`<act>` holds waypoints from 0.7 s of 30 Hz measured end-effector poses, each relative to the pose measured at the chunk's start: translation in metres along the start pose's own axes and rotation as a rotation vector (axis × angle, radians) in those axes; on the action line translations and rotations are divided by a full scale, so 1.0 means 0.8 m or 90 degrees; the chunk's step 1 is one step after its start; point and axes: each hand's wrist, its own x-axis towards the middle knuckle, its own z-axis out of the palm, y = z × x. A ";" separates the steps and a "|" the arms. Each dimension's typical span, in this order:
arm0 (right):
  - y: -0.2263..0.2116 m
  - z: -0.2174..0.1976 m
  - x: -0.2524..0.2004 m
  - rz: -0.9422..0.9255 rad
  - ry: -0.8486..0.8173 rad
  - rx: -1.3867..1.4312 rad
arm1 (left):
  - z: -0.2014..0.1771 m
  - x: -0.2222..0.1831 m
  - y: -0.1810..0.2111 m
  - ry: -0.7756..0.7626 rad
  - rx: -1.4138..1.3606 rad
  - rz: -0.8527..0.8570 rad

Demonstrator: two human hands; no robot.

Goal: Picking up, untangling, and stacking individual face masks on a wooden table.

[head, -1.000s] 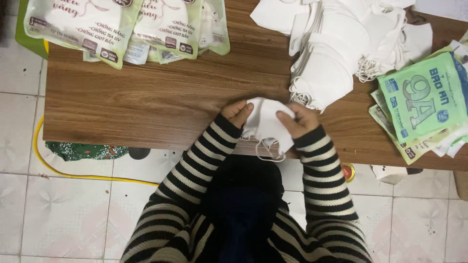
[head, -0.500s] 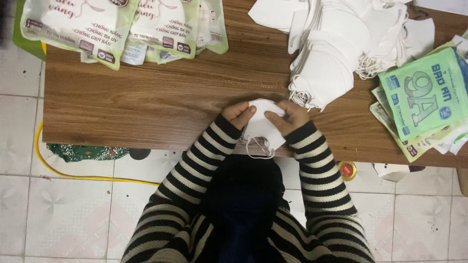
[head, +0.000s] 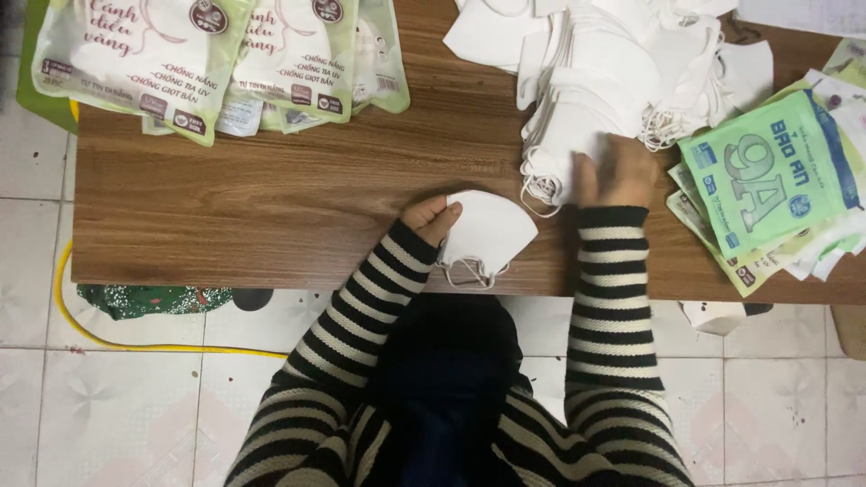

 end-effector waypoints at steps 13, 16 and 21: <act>0.004 -0.006 0.013 0.221 -0.185 0.044 | 0.000 -0.001 -0.001 0.019 0.000 -0.005; 0.011 0.008 0.001 0.108 -0.135 -0.047 | -0.002 0.002 -0.007 0.014 -0.014 -0.012; -0.018 -0.009 0.002 0.051 0.052 0.336 | -0.006 0.001 -0.005 0.004 -0.007 -0.025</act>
